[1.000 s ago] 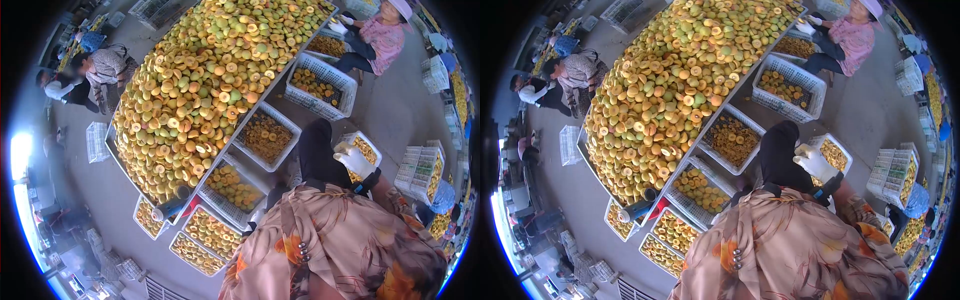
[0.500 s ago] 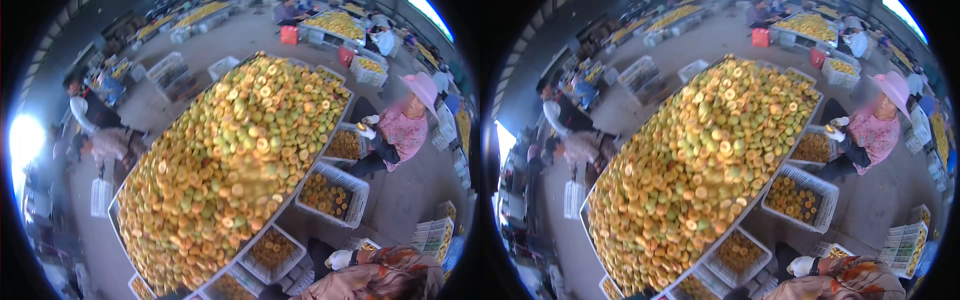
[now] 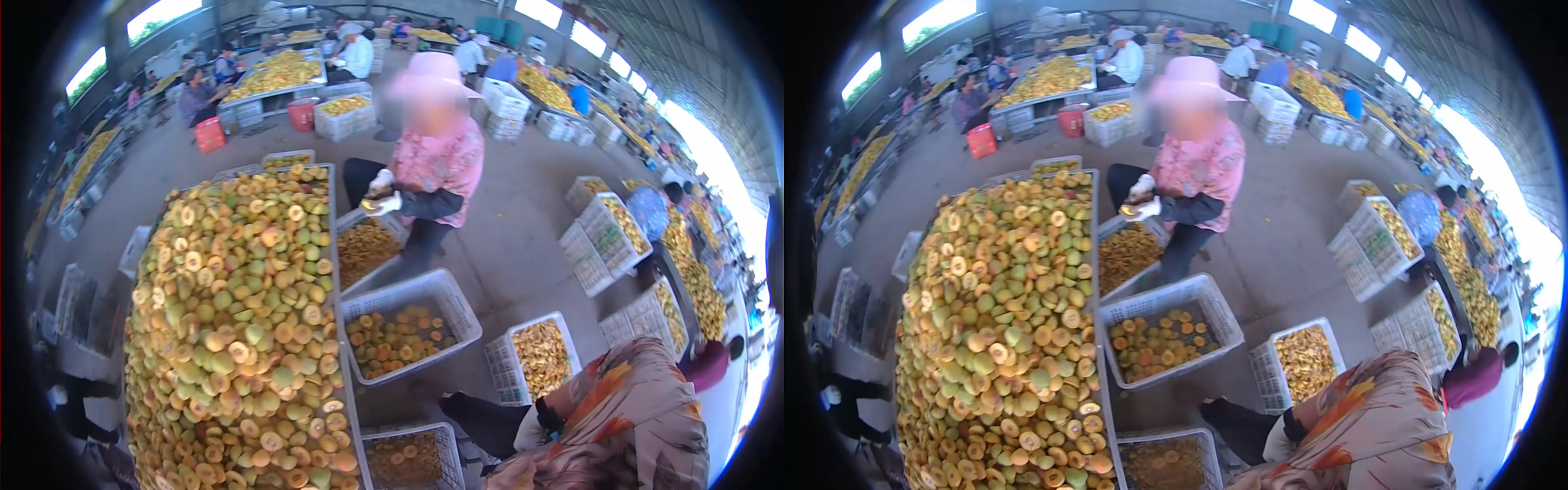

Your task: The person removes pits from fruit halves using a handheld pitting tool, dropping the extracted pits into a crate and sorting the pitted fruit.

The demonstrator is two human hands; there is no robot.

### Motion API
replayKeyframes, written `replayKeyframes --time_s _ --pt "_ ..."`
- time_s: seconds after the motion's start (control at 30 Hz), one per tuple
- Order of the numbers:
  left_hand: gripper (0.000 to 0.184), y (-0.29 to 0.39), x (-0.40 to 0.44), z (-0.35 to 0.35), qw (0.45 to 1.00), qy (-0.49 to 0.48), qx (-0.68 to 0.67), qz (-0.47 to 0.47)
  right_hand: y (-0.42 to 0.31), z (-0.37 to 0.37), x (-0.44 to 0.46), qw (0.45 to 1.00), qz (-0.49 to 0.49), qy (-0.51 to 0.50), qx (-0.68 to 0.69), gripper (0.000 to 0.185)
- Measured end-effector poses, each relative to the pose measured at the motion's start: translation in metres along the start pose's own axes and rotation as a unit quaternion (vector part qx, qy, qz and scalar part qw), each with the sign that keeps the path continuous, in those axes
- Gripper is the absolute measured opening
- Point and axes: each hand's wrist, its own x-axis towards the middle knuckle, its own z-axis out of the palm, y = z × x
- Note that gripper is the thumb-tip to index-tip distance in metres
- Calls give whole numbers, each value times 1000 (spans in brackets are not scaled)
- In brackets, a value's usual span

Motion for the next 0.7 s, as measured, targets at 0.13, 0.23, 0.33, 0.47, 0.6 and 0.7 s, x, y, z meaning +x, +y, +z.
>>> replayKeyframes --time_s 0.13,0.23,0.33,0.47,0.6,0.7 --pt "33 -17 23 13 996 -74 42 -14 -21 -16 3 996 6 86 0 28" --pt "32 -28 37 24 991 -113 69 -30 -3 -43 16 975 -57 214 -22 28" --pt "32 -34 50 33 986 -136 92 -42 30 -75 45 931 -76 354 -45 19" --pt "32 -37 68 41 978 -166 116 -54 6 -106 19 859 -160 475 -100 22" --pt "32 -37 85 42 973 -183 130 -59 1 -134 9 844 -143 505 -115 26" --pt "31 -41 92 43 969 -195 137 -63 -7 -148 0 831 -152 520 -126 25"
